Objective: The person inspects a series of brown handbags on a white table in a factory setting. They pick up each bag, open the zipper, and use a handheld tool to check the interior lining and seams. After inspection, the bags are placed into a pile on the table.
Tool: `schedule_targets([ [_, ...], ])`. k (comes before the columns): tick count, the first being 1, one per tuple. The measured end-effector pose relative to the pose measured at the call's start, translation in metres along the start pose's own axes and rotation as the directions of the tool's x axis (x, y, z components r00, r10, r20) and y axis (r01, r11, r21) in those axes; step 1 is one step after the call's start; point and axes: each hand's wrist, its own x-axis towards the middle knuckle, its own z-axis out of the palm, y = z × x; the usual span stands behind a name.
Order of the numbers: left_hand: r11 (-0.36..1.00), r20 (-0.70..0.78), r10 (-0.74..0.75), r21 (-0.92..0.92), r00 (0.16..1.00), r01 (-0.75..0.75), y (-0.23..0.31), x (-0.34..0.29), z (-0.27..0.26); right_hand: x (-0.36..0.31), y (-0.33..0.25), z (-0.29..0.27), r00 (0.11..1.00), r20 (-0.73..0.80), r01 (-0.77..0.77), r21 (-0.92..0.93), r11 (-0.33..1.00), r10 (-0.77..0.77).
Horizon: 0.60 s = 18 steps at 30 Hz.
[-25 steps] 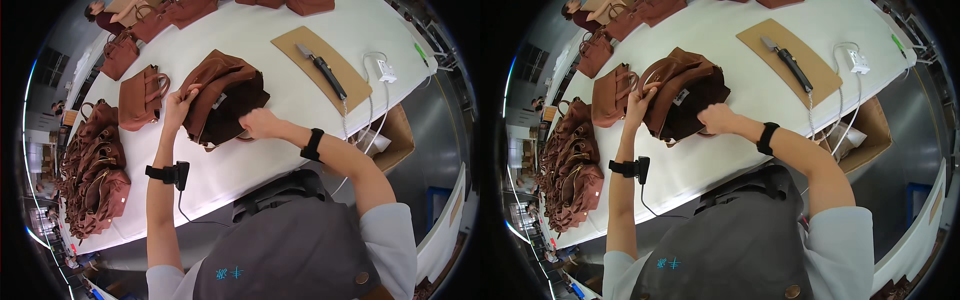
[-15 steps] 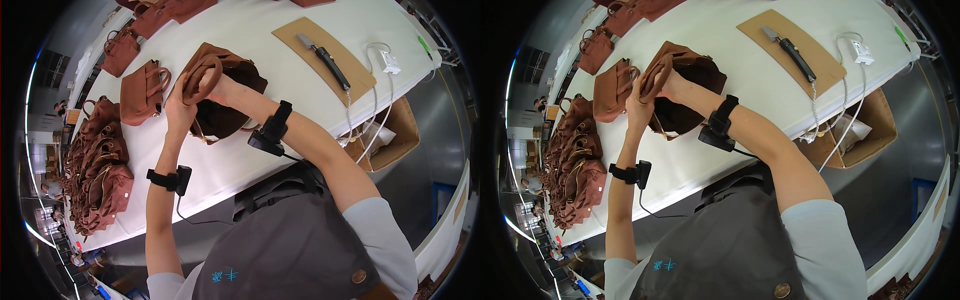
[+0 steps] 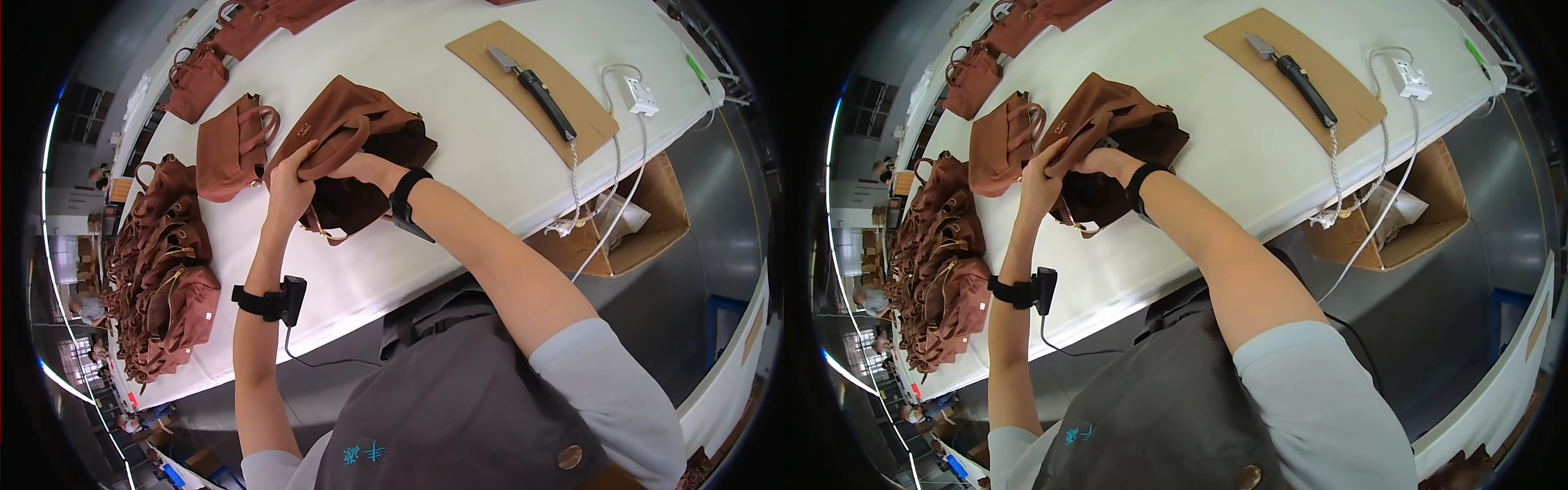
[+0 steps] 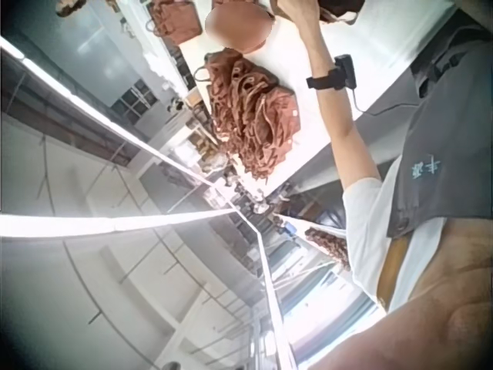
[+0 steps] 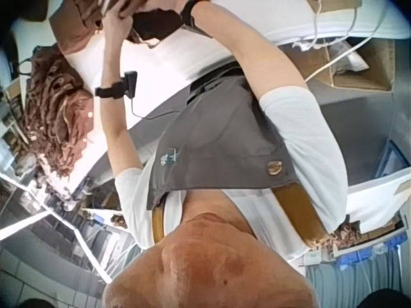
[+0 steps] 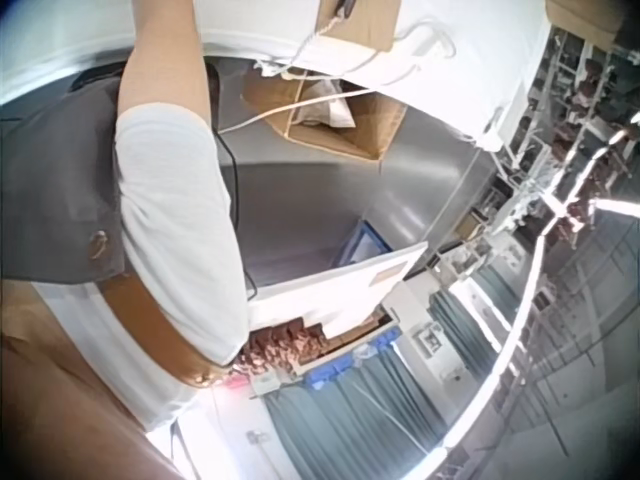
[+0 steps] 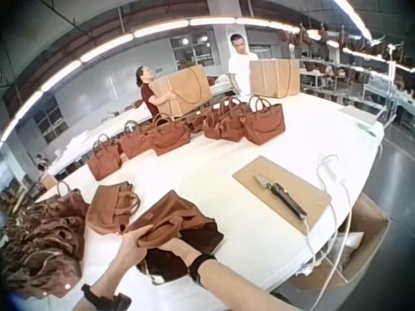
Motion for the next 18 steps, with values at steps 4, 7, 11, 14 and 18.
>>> schedule_targets([
  [4,1.000,0.031,-0.006,0.007,0.999,0.006,0.005,-0.002,-0.004,-0.005,-0.032,0.000,0.979,0.056,-0.183,-0.159,0.970,0.194],
  [7,0.999,0.067,0.035,0.007,0.997,-0.035,0.016,0.003,-0.008,0.023,-0.005,0.006,0.991,0.020,-0.124,-0.250,0.960,0.133],
  [11,0.999,0.107,-0.002,-0.032,0.994,0.006,0.008,-0.012,-0.019,-0.005,-0.031,0.003,0.921,0.238,-0.296,-0.089,0.951,0.309],
  [14,0.997,0.035,0.079,-0.002,0.996,-0.079,0.003,-0.008,-0.014,0.012,-0.012,-0.020,0.833,0.330,-0.517,0.178,0.837,0.445],
  [18,0.991,-0.105,0.037,0.132,0.994,-0.023,-0.001,-0.021,0.006,0.019,-0.045,-0.018,0.924,0.264,-0.300,0.046,0.953,0.278],
])
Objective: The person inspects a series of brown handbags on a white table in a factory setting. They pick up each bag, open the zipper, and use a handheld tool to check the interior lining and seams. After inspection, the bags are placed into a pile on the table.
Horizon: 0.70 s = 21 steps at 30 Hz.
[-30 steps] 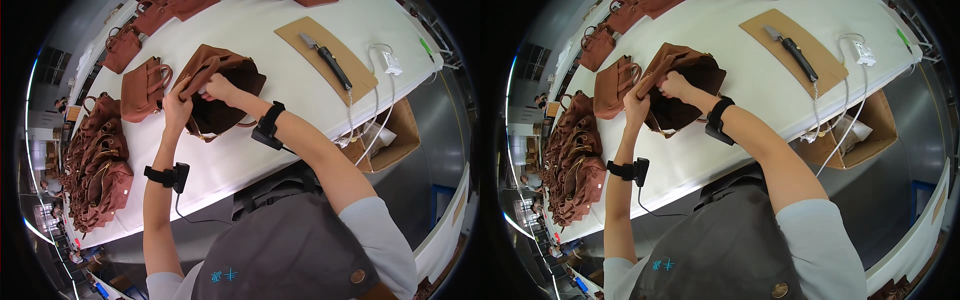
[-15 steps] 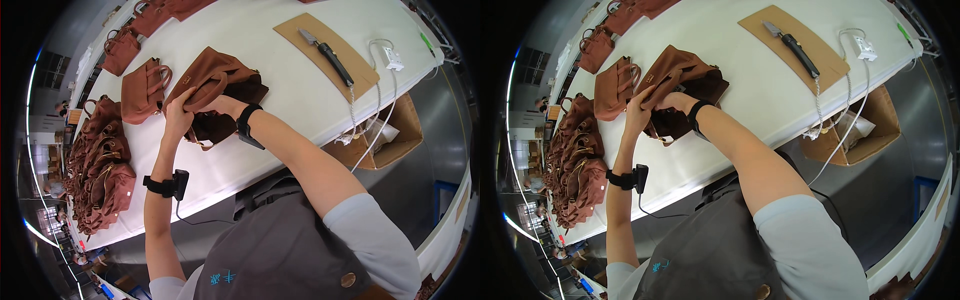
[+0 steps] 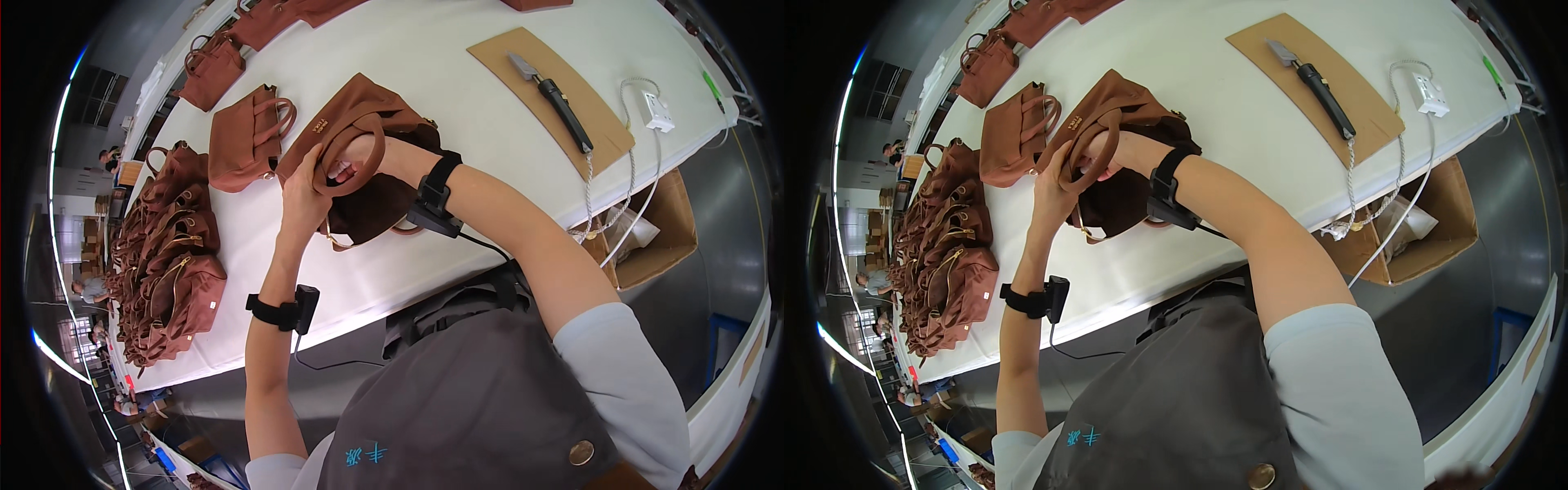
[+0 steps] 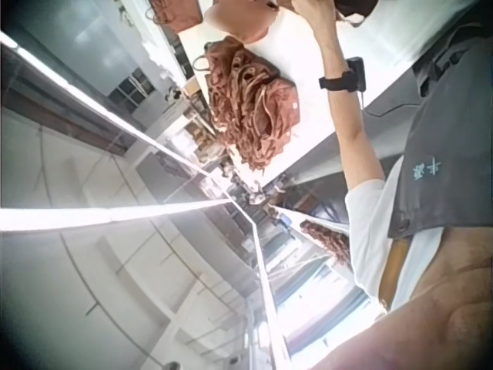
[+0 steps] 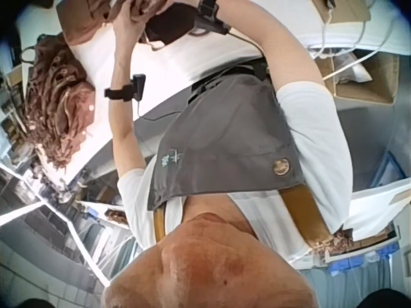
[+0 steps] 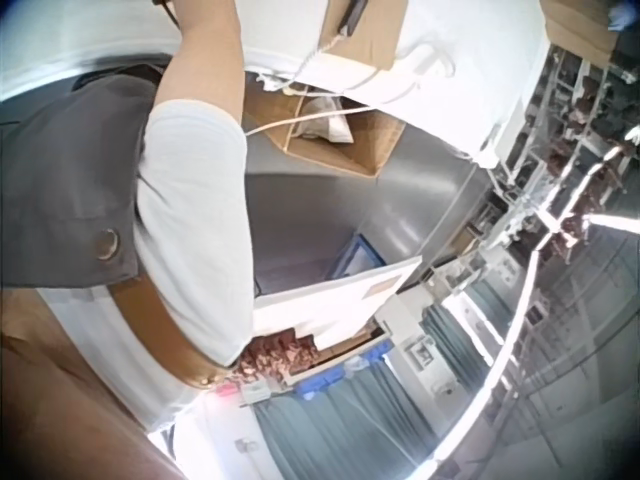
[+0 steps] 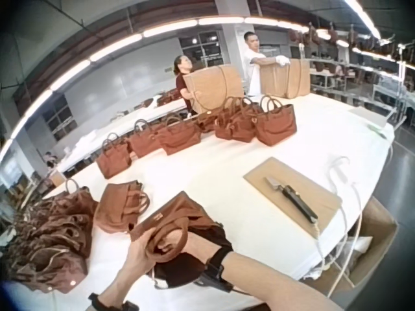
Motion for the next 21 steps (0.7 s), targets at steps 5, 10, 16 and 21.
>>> schedule_targets([
  [5,0.972,-0.237,-0.069,0.204,0.969,0.119,-0.009,0.001,0.012,0.010,-0.009,0.017,0.971,-0.130,-0.143,0.349,0.926,0.199],
  [10,0.964,-0.235,-0.129,0.197,0.963,0.177,-0.002,0.023,0.014,0.014,0.094,0.037,0.875,-0.174,0.141,-0.801,0.582,-0.452],
  [16,0.961,-0.242,-0.144,0.195,0.959,0.194,-0.013,0.004,0.023,-0.056,0.075,0.072,0.995,0.085,0.093,-0.638,0.765,-0.050],
  [21,0.969,-0.286,-0.087,0.198,0.954,0.147,-0.013,0.006,0.015,-0.076,0.092,0.007,0.861,-0.126,-0.134,-0.991,0.020,-0.492],
])
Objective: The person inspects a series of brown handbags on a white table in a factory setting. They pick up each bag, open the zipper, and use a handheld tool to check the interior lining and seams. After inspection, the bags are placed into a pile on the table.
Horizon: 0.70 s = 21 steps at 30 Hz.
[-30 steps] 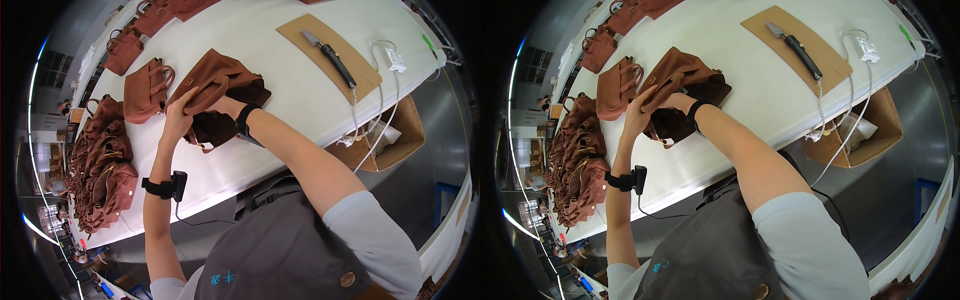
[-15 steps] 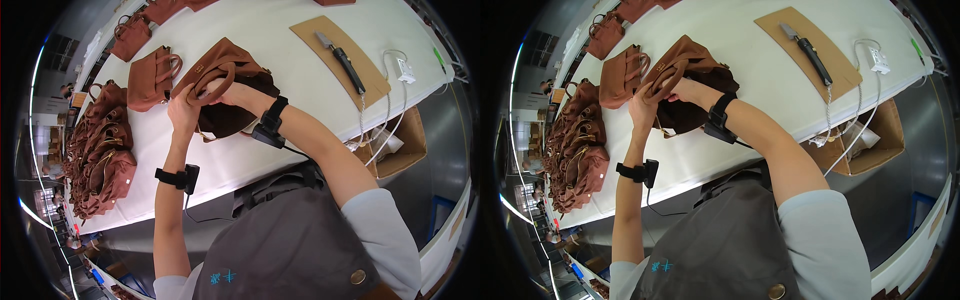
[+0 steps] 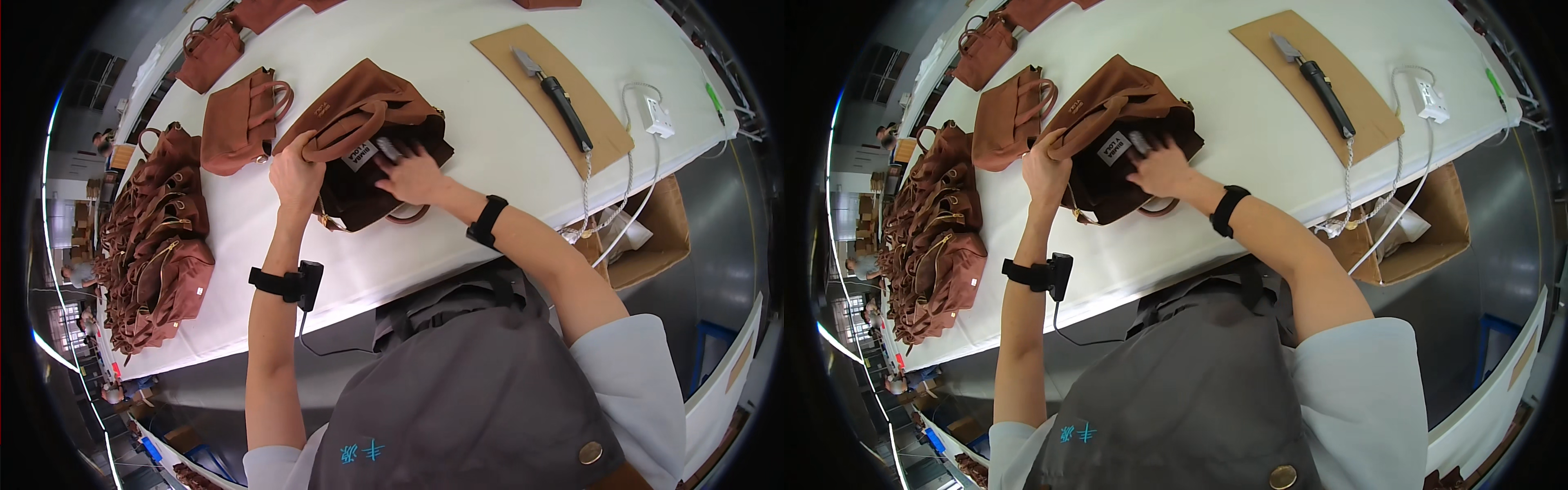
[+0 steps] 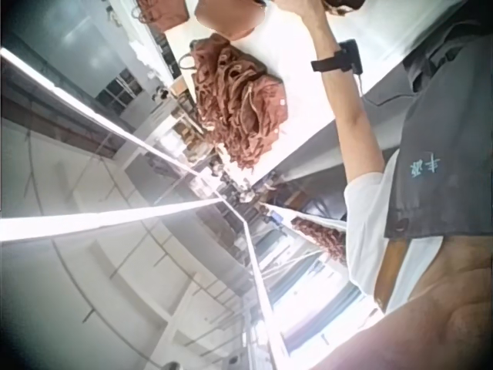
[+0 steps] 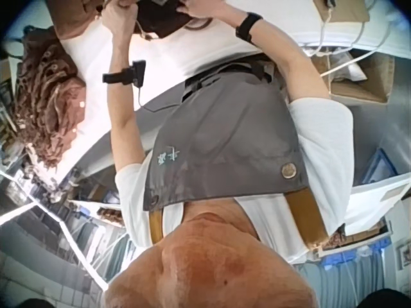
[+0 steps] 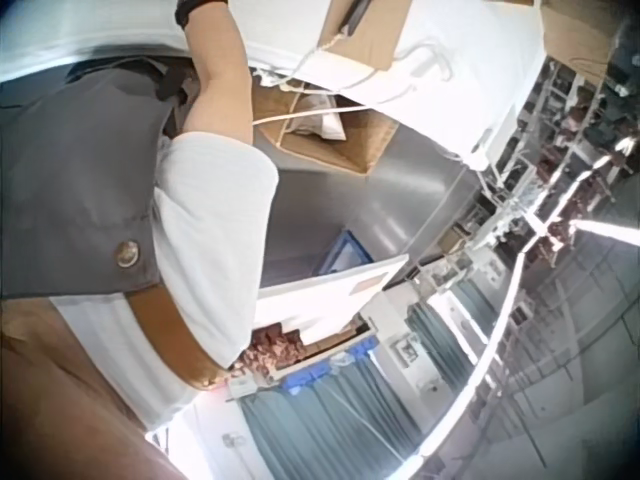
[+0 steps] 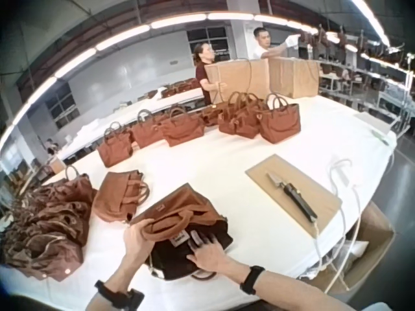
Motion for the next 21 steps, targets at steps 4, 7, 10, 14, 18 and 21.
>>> schedule_targets([
  [4,1.000,0.017,-0.003,0.010,1.000,0.003,0.008,-0.003,-0.002,-0.011,0.026,-0.002,0.992,0.126,0.011,0.041,0.999,-0.016],
  [7,0.999,0.051,-0.020,0.037,0.999,0.018,0.012,-0.008,0.001,0.006,-0.012,-0.020,0.961,0.264,-0.112,0.085,0.990,0.086],
  [10,0.999,0.026,0.009,0.044,1.000,-0.010,0.013,-0.010,0.003,-0.008,-0.052,0.022,0.952,0.207,0.150,0.322,0.935,-0.224],
  [14,0.997,0.086,-0.078,0.031,0.993,0.075,0.017,-0.015,-0.004,-0.008,-0.050,0.010,0.979,0.128,0.117,0.294,0.948,-0.161],
  [18,0.996,0.074,-0.087,0.024,0.993,0.086,0.018,-0.018,-0.004,-0.015,0.011,-0.004,0.994,0.033,-0.104,-0.099,0.990,0.108],
  [21,0.996,0.064,-0.085,0.026,0.994,0.083,0.034,-0.014,0.001,-0.008,0.054,-0.010,0.975,0.178,-0.133,0.009,0.991,0.129],
])
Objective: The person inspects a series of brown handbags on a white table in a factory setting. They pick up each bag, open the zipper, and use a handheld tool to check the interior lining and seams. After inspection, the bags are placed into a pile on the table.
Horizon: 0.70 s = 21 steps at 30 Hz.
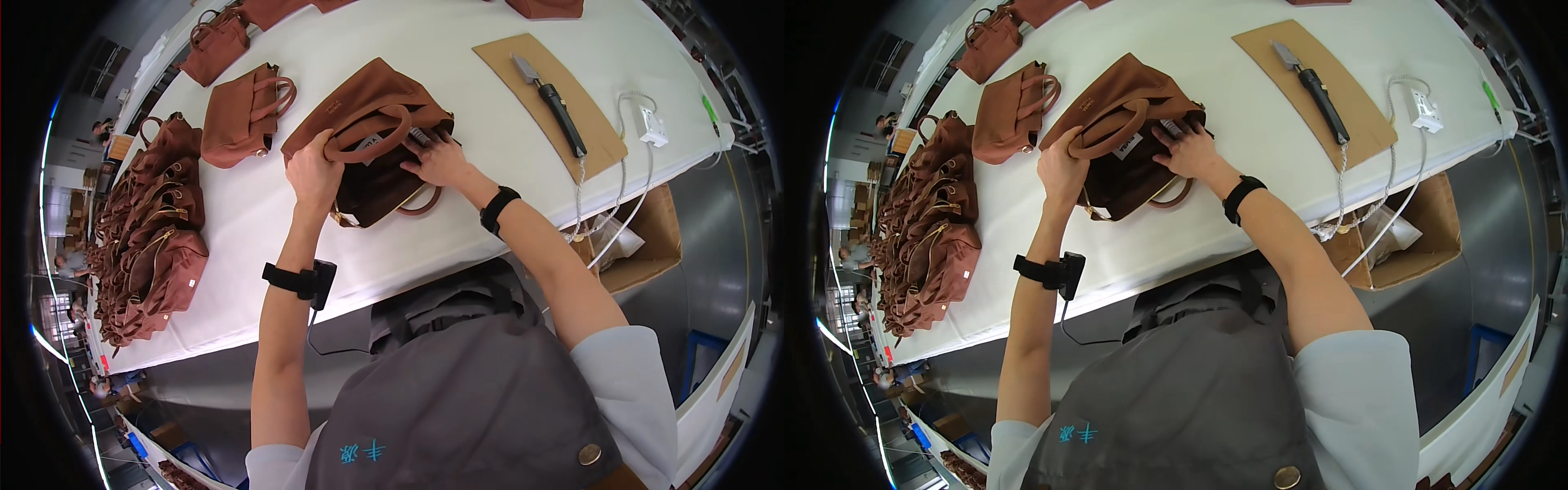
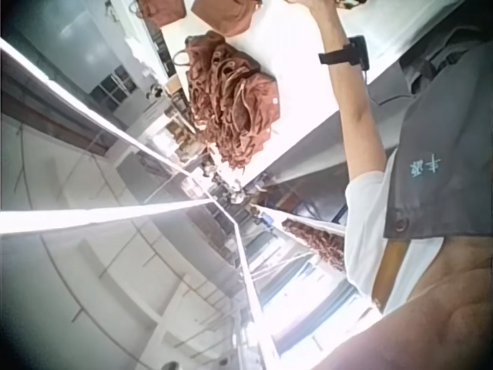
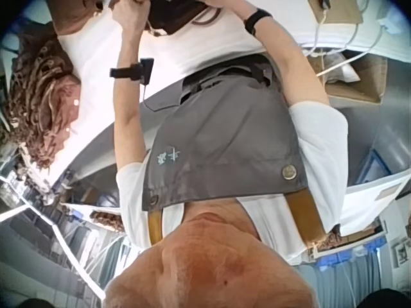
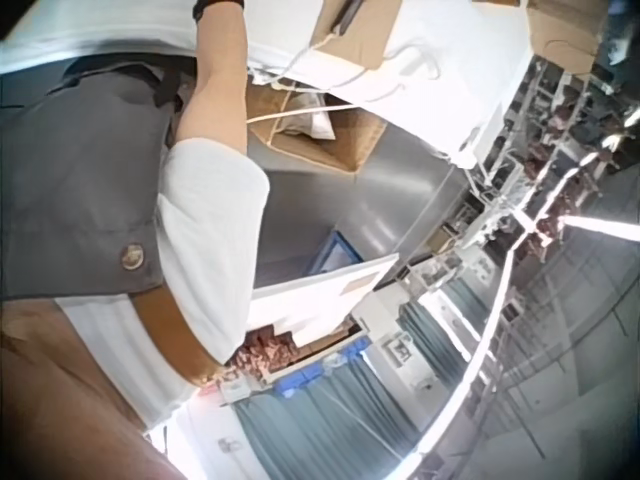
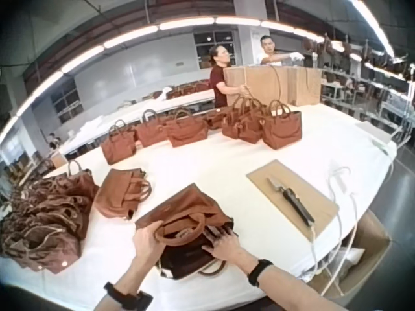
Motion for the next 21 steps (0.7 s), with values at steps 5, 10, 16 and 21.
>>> schedule_targets([
  [5,1.000,0.012,-0.014,0.000,1.000,0.014,0.011,0.003,0.010,-0.024,-0.005,-0.015,0.931,0.220,0.310,-0.058,0.949,-0.291],
  [10,1.000,0.006,-0.030,-0.002,1.000,0.030,0.010,0.002,0.005,-0.026,-0.045,-0.025,0.978,0.066,0.194,0.048,0.980,-0.197],
  [16,0.999,0.010,-0.035,-0.001,0.999,0.035,0.012,0.004,0.007,-0.014,-0.085,-0.012,0.981,0.190,0.022,0.047,0.999,-0.031],
  [21,1.000,0.011,-0.016,-0.014,1.000,0.016,0.011,0.003,0.009,-0.019,-0.086,-0.001,0.910,0.240,0.273,0.263,0.925,-0.337],
])
